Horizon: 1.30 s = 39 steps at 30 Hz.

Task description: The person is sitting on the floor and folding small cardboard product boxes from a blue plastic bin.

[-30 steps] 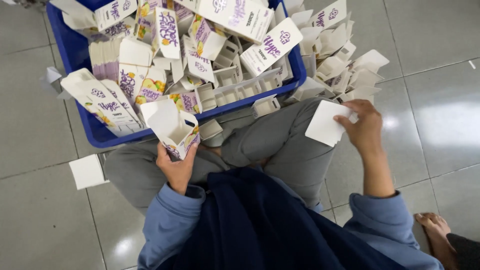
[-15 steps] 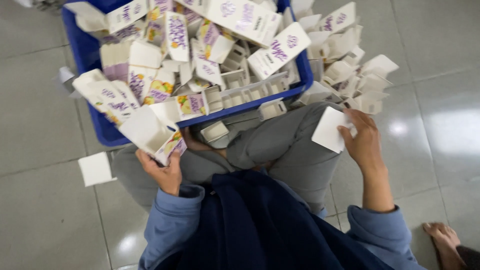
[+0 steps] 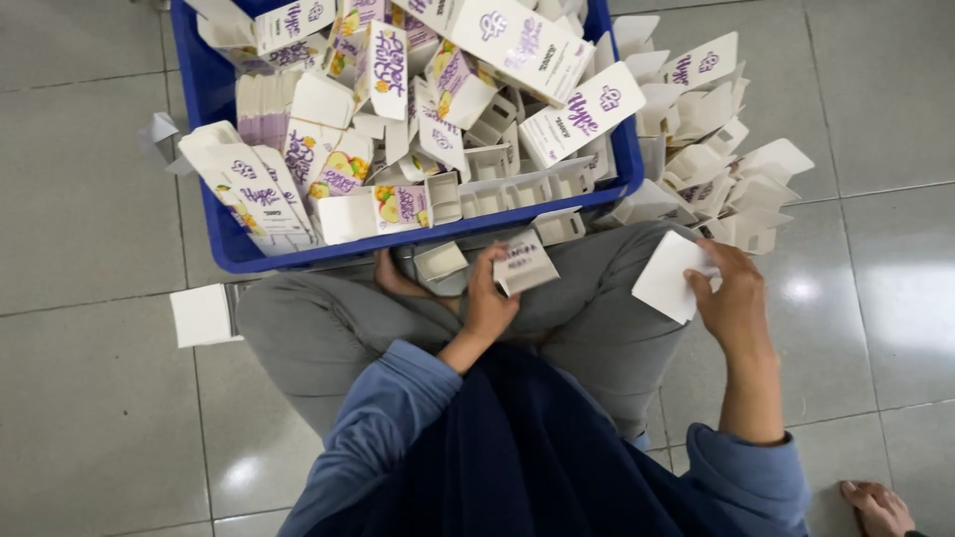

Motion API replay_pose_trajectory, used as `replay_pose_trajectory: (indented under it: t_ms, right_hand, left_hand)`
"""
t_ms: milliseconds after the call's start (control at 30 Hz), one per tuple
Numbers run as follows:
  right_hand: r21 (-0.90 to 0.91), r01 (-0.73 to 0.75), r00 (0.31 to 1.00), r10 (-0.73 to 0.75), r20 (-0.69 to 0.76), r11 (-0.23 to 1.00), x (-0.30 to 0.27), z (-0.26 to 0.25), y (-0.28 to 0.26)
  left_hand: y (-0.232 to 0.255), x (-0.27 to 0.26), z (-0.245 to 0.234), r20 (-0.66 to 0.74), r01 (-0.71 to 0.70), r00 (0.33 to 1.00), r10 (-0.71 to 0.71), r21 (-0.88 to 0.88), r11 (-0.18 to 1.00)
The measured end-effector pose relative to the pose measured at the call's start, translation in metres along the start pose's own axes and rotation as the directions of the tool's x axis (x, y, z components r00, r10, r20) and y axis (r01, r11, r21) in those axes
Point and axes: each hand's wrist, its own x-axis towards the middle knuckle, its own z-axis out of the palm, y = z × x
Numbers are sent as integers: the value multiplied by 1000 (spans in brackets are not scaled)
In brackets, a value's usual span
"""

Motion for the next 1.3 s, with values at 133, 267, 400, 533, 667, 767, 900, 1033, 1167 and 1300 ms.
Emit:
replay_pose_trajectory:
  t_ms: [133,267,400,533,667,767,900,1033,1167,1300]
  right_hand:
    - [-26,-27,1000,27,-15,999,0,-8,-25]
    - [-54,-18,999,16,-49,998,-1,-12,-38]
    - [-37,-13,999,11,-47,999,-4,-12,-42]
    - [-65,-7,998,2,-67,998,-9,-9,-41]
    - [-38,-22,992,17,-121,999,-10,-6,-40]
    - [-23,-34,991,31,-127,999,-10,-1,-30]
    - [-19,-47,992,44,-120,999,-5,-1,-29]
    - [-27,-62,996,60,-74,998,-3,-7,-34]
    - [-48,-63,994,58,-88,997,-5,-8,-37]
    - [-33,-48,988,42,-147,998,-8,-6,-38]
  left_hand:
    - [-31,1,12,-24,106,994,-105,87,991]
    - [-6,-11,9,-107,-87,988,110,195,977]
    - [45,-35,20,-92,-353,930,356,51,934]
    - [94,-5,49,261,-319,912,315,-27,947]
    - [95,7,83,440,-240,866,238,-52,969]
    - [90,5,98,471,-216,860,197,-13,976]
    - [85,1,104,443,-222,877,185,34,974]
    - [93,4,98,475,-208,862,177,13,978]
    - [94,5,96,476,-212,861,178,17,977]
    - [92,4,95,479,-217,859,180,23,976]
